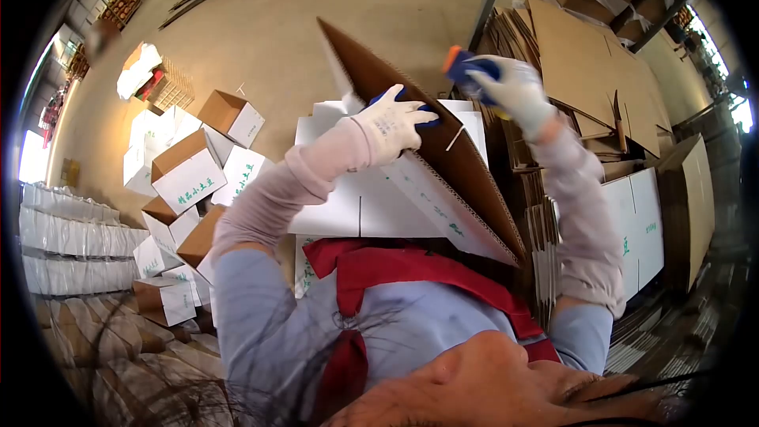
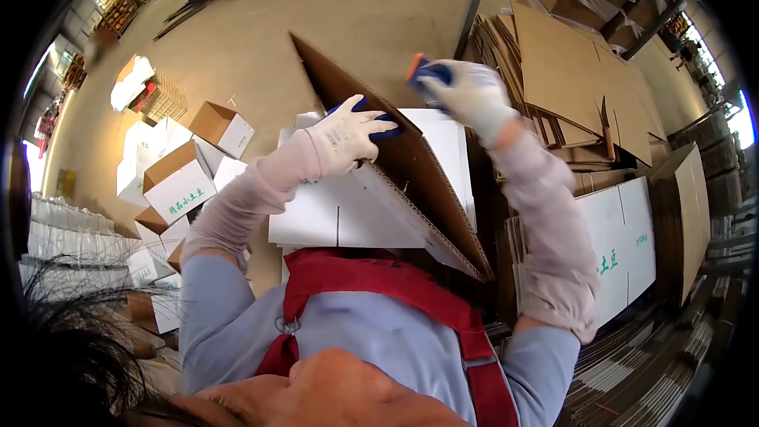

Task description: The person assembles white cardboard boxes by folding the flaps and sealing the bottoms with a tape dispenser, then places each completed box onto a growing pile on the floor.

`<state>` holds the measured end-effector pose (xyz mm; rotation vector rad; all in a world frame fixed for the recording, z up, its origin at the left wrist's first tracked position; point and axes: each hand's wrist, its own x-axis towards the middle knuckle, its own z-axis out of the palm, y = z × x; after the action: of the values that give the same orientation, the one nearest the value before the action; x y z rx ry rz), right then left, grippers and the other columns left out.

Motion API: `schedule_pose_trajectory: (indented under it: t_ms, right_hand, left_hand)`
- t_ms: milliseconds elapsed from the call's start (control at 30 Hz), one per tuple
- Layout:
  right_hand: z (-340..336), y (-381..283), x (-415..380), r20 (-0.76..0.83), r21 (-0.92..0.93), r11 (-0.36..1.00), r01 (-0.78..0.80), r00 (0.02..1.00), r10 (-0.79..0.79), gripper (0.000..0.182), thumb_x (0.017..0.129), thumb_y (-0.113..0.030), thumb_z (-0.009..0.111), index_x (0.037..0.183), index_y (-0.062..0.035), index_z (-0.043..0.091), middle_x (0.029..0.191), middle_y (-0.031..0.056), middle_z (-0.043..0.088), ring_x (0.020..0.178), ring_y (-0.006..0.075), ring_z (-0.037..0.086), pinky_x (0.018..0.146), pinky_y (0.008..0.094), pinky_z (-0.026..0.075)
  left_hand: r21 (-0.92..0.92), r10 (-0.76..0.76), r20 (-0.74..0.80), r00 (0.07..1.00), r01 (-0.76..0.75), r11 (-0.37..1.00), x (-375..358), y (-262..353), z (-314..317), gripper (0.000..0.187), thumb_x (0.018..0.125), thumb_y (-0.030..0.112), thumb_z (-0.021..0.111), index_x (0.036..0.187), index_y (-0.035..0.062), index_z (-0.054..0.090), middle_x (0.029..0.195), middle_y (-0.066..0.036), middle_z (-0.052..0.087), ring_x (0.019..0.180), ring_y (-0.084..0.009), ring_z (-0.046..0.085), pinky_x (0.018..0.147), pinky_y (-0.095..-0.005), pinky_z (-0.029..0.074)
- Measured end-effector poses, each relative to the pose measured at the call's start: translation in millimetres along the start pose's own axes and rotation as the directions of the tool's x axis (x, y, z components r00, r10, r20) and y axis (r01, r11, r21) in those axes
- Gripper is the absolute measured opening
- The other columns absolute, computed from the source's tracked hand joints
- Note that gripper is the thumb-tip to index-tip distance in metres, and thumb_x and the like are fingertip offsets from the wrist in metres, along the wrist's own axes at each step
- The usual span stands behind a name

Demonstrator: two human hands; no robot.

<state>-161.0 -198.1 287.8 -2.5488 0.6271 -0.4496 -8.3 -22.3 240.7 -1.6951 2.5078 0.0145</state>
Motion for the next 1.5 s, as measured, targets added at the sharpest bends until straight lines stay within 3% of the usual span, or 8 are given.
schedule_pose_trajectory:
  t_ms: [367, 567, 667, 833, 1000, 1100, 1300, 1500]
  right_hand:
    - [31.7, 28.8, 40.0, 0.229, -0.465, 0.882, 0.08, 0.973, 0.033, 0.049, 0.081, -0.05, 0.054, 0.112, -0.0126, 0.063, 0.104, 0.0113, 0.065, 0.099, 0.0278, 0.061, 0.086, 0.0368, 0.047]
    - [16.2, 33.2, -50.4, 0.36, -0.528, 0.842, 0.112, 0.927, 0.103, 0.043, 0.084, -0.046, 0.051, 0.11, -0.0134, 0.062, 0.1, 0.0073, 0.066, 0.093, 0.026, 0.063, 0.081, 0.0345, 0.048]
    - [17.4, 12.3, -48.8, 0.38, -0.526, 0.849, 0.048, 0.907, 0.184, 0.04, 0.086, -0.043, 0.047, 0.109, -0.0142, 0.064, 0.107, 0.0046, 0.065, 0.095, 0.0241, 0.062, 0.082, 0.0342, 0.048]
    - [18.0, 13.7, -47.7, 0.377, -0.516, 0.854, 0.067, 0.913, 0.157, 0.04, 0.087, -0.043, 0.046, 0.109, -0.015, 0.064, 0.108, 0.0031, 0.065, 0.097, 0.0221, 0.062, 0.082, 0.0358, 0.048]
    - [16.1, 12.3, -48.3, 0.371, -0.469, 0.881, 0.065, 0.92, 0.13, 0.037, 0.086, -0.041, 0.049, 0.106, -0.0138, 0.064, 0.1, 0.0067, 0.066, 0.093, 0.0251, 0.063, 0.079, 0.0368, 0.049]
    - [27.6, 6.2, -45.2, 0.315, -0.5, 0.862, 0.089, 0.945, 0.085, 0.036, 0.086, -0.04, 0.05, 0.103, -0.0125, 0.066, 0.096, 0.0089, 0.067, 0.091, 0.0263, 0.063, 0.078, 0.0371, 0.049]
    - [29.6, 8.1, -44.5, 0.336, -0.578, 0.814, 0.053, 0.925, 0.179, 0.032, 0.086, -0.038, 0.051, 0.098, -0.013, 0.067, 0.094, 0.0075, 0.067, 0.088, 0.0241, 0.064, 0.075, 0.0365, 0.049]
    - [32.2, -1.4, -54.2, 0.269, -0.578, 0.814, 0.066, 0.956, 0.114, 0.031, 0.086, -0.037, 0.052, 0.096, -0.0115, 0.066, 0.089, 0.0096, 0.067, 0.082, 0.025, 0.065, 0.071, 0.0384, 0.048]
  left_hand:
    - [-0.291, -0.182, -0.275, 0.944, 0.099, 0.952, -47.8, 26.3, -17.8, 0.032, 0.055, 0.034, 0.077, 0.077, 0.0127, 0.067, 0.07, -0.004, 0.062, 0.076, -0.0238, 0.06, 0.074, -0.0361, 0.043]
    - [-0.595, -0.163, 0.612, 0.774, 0.587, 0.549, -90.6, -46.2, -25.1, 0.05, 0.067, 0.022, 0.076, 0.112, 0.0047, 0.063, 0.096, -0.006, 0.068, 0.084, -0.0143, 0.064, 0.08, -0.027, 0.05]
    - [-0.85, -0.143, 0.468, 0.872, 0.489, 0.197, -37.6, 10.9, -29.1, 0.056, 0.078, 0.024, 0.069, 0.127, 0.0041, 0.051, 0.107, -0.006, 0.063, 0.086, -0.0132, 0.06, 0.072, -0.0259, 0.052]
    - [-0.497, 0.012, 0.513, 0.859, 0.286, 0.819, 38.6, 127.4, -33.3, 0.071, 0.081, 0.059, 0.052, 0.117, -0.0015, 0.053, 0.096, -0.026, 0.062, 0.086, -0.0385, 0.062, 0.079, -0.0417, 0.05]
    - [-0.683, 0.192, 0.691, 0.697, 0.716, -0.142, 12.0, 44.3, 82.3, 0.054, 0.081, 0.048, 0.061, 0.109, 0.0018, 0.062, 0.104, -0.009, 0.066, 0.088, -0.0214, 0.063, 0.08, -0.0388, 0.049]
    - [-0.008, -0.181, 0.957, 0.229, 0.64, 0.768, 54.4, 39.6, 37.0, 0.06, 0.08, 0.056, 0.056, 0.111, 0.0049, 0.064, 0.109, -0.012, 0.065, 0.097, -0.0292, 0.061, 0.087, -0.0414, 0.045]
    - [0.241, -0.517, 0.025, 0.856, 0.497, 0.834, 26.3, 1.4, 5.3, 0.054, 0.079, 0.05, 0.061, 0.112, 0.008, 0.058, 0.108, -0.013, 0.062, 0.1, -0.0306, 0.059, 0.083, -0.0422, 0.047]
    - [-0.082, -0.899, 0.037, 0.435, 0.898, 0.431, -37.2, -71.4, -6.8, 0.054, 0.079, 0.043, 0.063, 0.116, 0.0048, 0.054, 0.114, -0.015, 0.059, 0.108, -0.0301, 0.055, 0.092, -0.038, 0.043]
